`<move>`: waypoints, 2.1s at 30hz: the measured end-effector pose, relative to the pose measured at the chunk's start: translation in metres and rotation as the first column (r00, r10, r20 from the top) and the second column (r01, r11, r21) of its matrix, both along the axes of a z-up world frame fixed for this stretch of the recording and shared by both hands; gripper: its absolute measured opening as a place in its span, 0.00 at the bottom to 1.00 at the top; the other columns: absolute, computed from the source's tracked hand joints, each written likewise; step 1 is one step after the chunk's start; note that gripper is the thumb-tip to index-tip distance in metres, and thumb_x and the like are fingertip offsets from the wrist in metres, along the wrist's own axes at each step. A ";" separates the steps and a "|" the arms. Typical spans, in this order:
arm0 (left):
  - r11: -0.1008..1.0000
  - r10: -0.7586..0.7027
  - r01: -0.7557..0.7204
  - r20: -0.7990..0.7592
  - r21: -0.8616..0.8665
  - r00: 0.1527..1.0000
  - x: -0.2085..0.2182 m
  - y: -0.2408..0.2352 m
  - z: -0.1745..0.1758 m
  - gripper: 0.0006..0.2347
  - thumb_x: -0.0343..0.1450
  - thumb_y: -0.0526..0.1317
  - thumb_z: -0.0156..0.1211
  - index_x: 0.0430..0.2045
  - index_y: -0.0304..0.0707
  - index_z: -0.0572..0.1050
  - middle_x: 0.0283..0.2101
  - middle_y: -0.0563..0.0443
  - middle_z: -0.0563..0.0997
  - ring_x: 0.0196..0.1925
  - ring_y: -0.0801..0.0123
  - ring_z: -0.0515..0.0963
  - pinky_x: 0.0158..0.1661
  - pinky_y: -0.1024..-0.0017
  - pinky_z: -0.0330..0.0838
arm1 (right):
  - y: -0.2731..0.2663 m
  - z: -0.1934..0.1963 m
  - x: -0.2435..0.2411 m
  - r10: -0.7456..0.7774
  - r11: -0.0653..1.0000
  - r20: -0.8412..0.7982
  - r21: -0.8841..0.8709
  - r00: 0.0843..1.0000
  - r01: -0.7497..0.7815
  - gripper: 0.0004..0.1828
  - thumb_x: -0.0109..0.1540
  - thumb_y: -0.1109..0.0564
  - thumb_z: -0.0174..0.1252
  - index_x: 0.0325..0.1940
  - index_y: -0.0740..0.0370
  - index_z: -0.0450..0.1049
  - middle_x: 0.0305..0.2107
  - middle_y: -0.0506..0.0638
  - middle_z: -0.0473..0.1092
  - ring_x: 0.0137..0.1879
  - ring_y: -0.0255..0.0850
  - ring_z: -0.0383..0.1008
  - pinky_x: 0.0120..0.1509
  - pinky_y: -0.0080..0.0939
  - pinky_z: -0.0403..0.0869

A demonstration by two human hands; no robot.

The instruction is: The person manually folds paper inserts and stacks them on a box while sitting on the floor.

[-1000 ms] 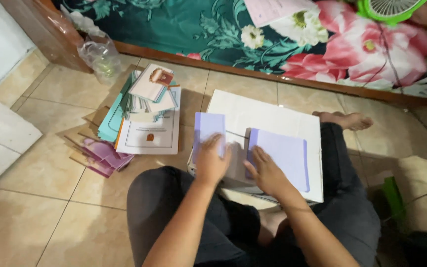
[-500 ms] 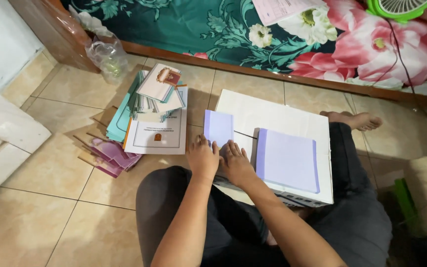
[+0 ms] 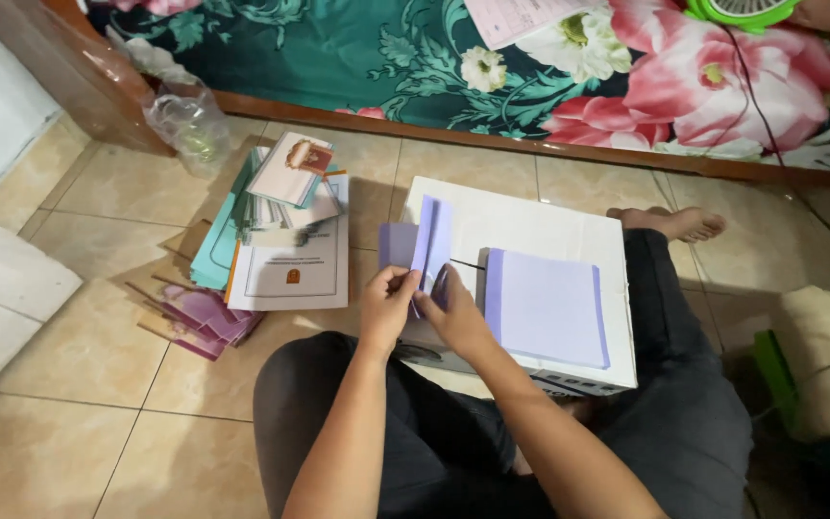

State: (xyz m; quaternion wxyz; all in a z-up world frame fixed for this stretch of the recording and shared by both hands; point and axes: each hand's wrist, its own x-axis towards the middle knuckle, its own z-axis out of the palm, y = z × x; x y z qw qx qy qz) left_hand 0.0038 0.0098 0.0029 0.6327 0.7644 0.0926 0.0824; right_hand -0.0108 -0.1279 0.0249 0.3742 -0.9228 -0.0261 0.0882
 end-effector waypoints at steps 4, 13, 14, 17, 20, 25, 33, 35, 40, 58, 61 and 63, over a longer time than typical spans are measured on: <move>0.987 -0.077 0.090 0.099 -0.132 0.992 -0.017 -0.018 0.024 0.04 0.70 0.42 0.65 0.29 0.44 0.81 0.21 0.53 0.77 0.27 0.73 0.73 0.31 0.74 0.69 | -0.041 0.034 -0.014 -0.222 0.971 0.108 0.113 0.969 0.210 0.28 0.61 0.39 0.60 0.63 0.49 0.70 0.58 0.60 0.72 0.64 0.62 0.70 0.67 0.61 0.69; 0.880 -0.302 0.346 0.179 -0.326 0.936 -0.048 -0.108 0.007 0.03 0.71 0.36 0.60 0.35 0.40 0.77 0.28 0.51 0.76 0.34 0.71 0.73 0.37 0.72 0.73 | -0.122 0.065 -0.055 -0.294 0.942 0.007 0.171 0.956 0.288 0.30 0.61 0.42 0.62 0.62 0.61 0.71 0.46 0.66 0.75 0.56 0.58 0.76 0.61 0.59 0.72; 0.865 -0.320 0.361 0.169 -0.349 0.932 -0.052 -0.112 0.016 0.04 0.72 0.39 0.62 0.34 0.41 0.76 0.28 0.53 0.76 0.33 0.74 0.72 0.36 0.75 0.72 | -0.137 0.052 -0.055 -0.332 0.932 0.053 0.170 0.942 0.319 0.18 0.64 0.46 0.60 0.53 0.57 0.78 0.36 0.61 0.79 0.48 0.54 0.81 0.53 0.55 0.76; 0.968 -0.181 0.199 0.121 -0.152 0.976 -0.033 -0.115 0.000 0.02 0.70 0.39 0.61 0.31 0.42 0.77 0.19 0.52 0.75 0.23 0.71 0.74 0.27 0.75 0.70 | -0.180 0.037 -0.046 -0.445 0.891 0.143 -0.023 0.884 0.453 0.17 0.64 0.48 0.59 0.48 0.64 0.77 0.31 0.68 0.77 0.45 0.65 0.79 0.45 0.62 0.73; 0.981 -0.109 0.078 0.172 0.179 0.979 -0.025 -0.111 -0.005 0.04 0.69 0.42 0.62 0.31 0.46 0.76 0.24 0.48 0.83 0.28 0.57 0.84 0.30 0.67 0.76 | -0.192 0.036 -0.049 -0.551 0.829 0.133 -0.028 0.824 0.559 0.18 0.62 0.53 0.63 0.53 0.66 0.76 0.37 0.67 0.78 0.47 0.61 0.80 0.48 0.57 0.77; 0.802 -0.248 0.023 0.298 0.597 0.922 -0.029 -0.109 -0.013 0.16 0.67 0.39 0.63 0.49 0.38 0.73 0.43 0.40 0.80 0.46 0.52 0.81 0.48 0.61 0.75 | -0.212 -0.016 -0.045 -0.561 0.825 0.063 -0.036 0.825 0.564 0.26 0.60 0.53 0.66 0.59 0.65 0.72 0.40 0.65 0.79 0.49 0.58 0.80 0.49 0.57 0.79; 0.586 -0.631 0.369 0.120 0.722 0.767 -0.040 -0.095 0.016 0.20 0.68 0.54 0.61 0.51 0.48 0.80 0.66 0.33 0.69 0.70 0.38 0.64 0.66 0.43 0.57 | -0.225 -0.030 -0.031 -0.566 0.821 0.049 -0.057 0.823 0.568 0.26 0.61 0.51 0.65 0.62 0.62 0.73 0.38 0.62 0.79 0.47 0.57 0.81 0.49 0.56 0.78; 0.546 -0.651 0.467 0.001 0.695 0.759 -0.042 -0.093 0.027 0.26 0.66 0.61 0.60 0.52 0.47 0.79 0.69 0.33 0.65 0.72 0.39 0.62 0.67 0.41 0.52 | -0.230 -0.036 -0.027 -0.562 0.823 0.049 -0.062 0.826 0.564 0.27 0.61 0.51 0.65 0.63 0.60 0.72 0.38 0.62 0.79 0.48 0.58 0.80 0.49 0.57 0.78; 0.506 -0.645 0.488 -0.062 0.711 0.761 -0.043 -0.091 0.039 0.29 0.62 0.64 0.62 0.54 0.49 0.78 0.70 0.36 0.64 0.73 0.41 0.61 0.69 0.40 0.47 | -0.233 -0.041 -0.029 -0.550 0.822 0.098 -0.111 0.829 0.558 0.28 0.60 0.50 0.67 0.62 0.62 0.73 0.37 0.62 0.79 0.45 0.55 0.81 0.47 0.53 0.78; 0.489 -0.645 0.485 -0.074 0.725 0.761 -0.038 -0.096 0.020 0.33 0.61 0.59 0.66 0.60 0.48 0.73 0.71 0.34 0.62 0.73 0.39 0.60 0.71 0.48 0.50 | -0.153 0.005 -0.038 0.180 0.840 0.194 -0.540 0.964 -0.049 0.30 0.64 0.52 0.52 0.69 0.66 0.64 0.66 0.65 0.62 0.74 0.58 0.60 0.75 0.55 0.62; 0.499 -0.644 0.493 -0.077 0.713 0.762 -0.040 -0.095 0.027 0.33 0.61 0.61 0.65 0.60 0.46 0.74 0.70 0.33 0.63 0.73 0.39 0.60 0.70 0.47 0.50 | -0.153 -0.006 -0.009 0.123 0.808 0.099 -0.588 0.987 -0.041 0.34 0.69 0.45 0.38 0.76 0.65 0.55 0.73 0.64 0.53 0.79 0.56 0.51 0.80 0.56 0.54; 0.499 -0.645 0.501 -0.083 0.707 0.760 -0.041 -0.095 0.031 0.33 0.61 0.61 0.65 0.59 0.45 0.74 0.70 0.32 0.63 0.73 0.38 0.60 0.70 0.47 0.50 | -0.159 -0.022 0.002 0.084 0.779 0.075 -0.627 0.994 -0.018 0.37 0.70 0.40 0.31 0.78 0.65 0.51 0.75 0.63 0.50 0.81 0.54 0.47 0.81 0.54 0.50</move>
